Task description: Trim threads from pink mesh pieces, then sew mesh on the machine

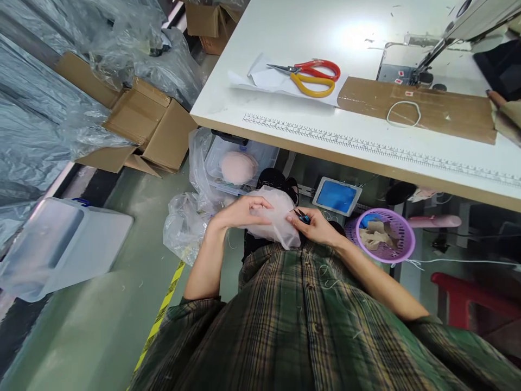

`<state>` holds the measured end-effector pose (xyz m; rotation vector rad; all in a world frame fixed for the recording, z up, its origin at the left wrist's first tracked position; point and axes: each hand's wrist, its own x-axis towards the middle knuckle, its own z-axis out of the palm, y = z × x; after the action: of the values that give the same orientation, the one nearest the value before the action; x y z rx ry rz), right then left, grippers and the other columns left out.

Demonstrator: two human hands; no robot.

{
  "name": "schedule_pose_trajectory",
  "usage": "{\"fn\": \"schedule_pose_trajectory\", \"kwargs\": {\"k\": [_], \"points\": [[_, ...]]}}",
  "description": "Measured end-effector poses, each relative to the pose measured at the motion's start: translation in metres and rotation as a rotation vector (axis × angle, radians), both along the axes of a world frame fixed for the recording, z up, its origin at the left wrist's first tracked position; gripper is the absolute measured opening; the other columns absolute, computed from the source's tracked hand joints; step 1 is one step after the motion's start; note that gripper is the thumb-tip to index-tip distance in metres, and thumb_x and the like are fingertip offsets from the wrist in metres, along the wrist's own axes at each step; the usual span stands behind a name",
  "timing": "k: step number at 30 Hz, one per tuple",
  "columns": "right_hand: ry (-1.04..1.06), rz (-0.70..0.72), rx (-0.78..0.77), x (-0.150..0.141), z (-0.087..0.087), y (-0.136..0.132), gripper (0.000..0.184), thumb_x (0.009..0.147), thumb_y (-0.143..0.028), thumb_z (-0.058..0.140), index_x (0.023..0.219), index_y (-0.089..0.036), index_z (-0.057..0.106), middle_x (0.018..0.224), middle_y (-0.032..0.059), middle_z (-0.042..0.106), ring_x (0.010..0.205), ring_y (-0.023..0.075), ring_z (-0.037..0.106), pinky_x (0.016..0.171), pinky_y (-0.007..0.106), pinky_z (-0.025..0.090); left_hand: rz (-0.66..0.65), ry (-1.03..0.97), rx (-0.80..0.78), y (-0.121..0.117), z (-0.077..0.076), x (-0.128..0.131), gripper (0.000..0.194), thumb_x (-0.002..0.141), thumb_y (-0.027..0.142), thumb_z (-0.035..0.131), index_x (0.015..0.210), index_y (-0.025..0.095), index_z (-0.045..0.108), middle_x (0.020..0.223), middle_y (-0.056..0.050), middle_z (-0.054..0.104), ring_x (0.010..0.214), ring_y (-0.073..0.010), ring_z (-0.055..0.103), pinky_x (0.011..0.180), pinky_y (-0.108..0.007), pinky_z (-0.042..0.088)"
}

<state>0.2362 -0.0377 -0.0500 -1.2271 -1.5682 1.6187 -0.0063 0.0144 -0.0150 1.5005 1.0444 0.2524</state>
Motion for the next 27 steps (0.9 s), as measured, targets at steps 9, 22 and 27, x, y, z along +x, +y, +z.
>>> {"fn": "schedule_pose_trajectory", "kwargs": {"k": [9,22,27], "points": [[-0.456,-0.363,0.222,-0.010,-0.046,0.012,0.043,0.087,-0.054,0.053,0.109,-0.018,0.064,0.097,0.0108,0.062,0.083,0.0250,0.059,0.070,0.036,0.049,0.596,0.383,0.654,-0.005,-0.065,0.002,0.040,0.089,0.041,0.058,0.122,0.018,0.058,0.122,-0.013,0.055,0.116,-0.0248,0.053,0.103,-0.042,0.042],[-0.278,-0.249,0.251,-0.054,-0.081,0.016,0.035,0.093,-0.040,0.045,0.108,-0.020,0.070,0.091,0.0104,0.065,0.089,0.0253,0.063,0.085,0.041,0.053,0.738,0.240,0.300,-0.074,-0.098,0.022,0.068,0.076,0.050,0.073,0.135,0.023,0.053,0.152,-0.012,0.035,0.142,-0.0292,0.031,0.118,-0.044,0.025],[-0.265,-0.316,0.291,-0.036,-0.060,0.020,0.040,0.095,-0.044,0.041,0.110,-0.019,0.068,0.101,0.0124,0.067,0.098,0.0268,0.063,0.091,0.045,0.051,1.149,0.017,-0.331,-0.086,-0.101,0.011,0.057,0.070,0.059,0.074,0.111,0.020,0.067,0.120,-0.017,0.065,0.122,-0.0332,0.056,0.106,-0.050,0.042]]}}
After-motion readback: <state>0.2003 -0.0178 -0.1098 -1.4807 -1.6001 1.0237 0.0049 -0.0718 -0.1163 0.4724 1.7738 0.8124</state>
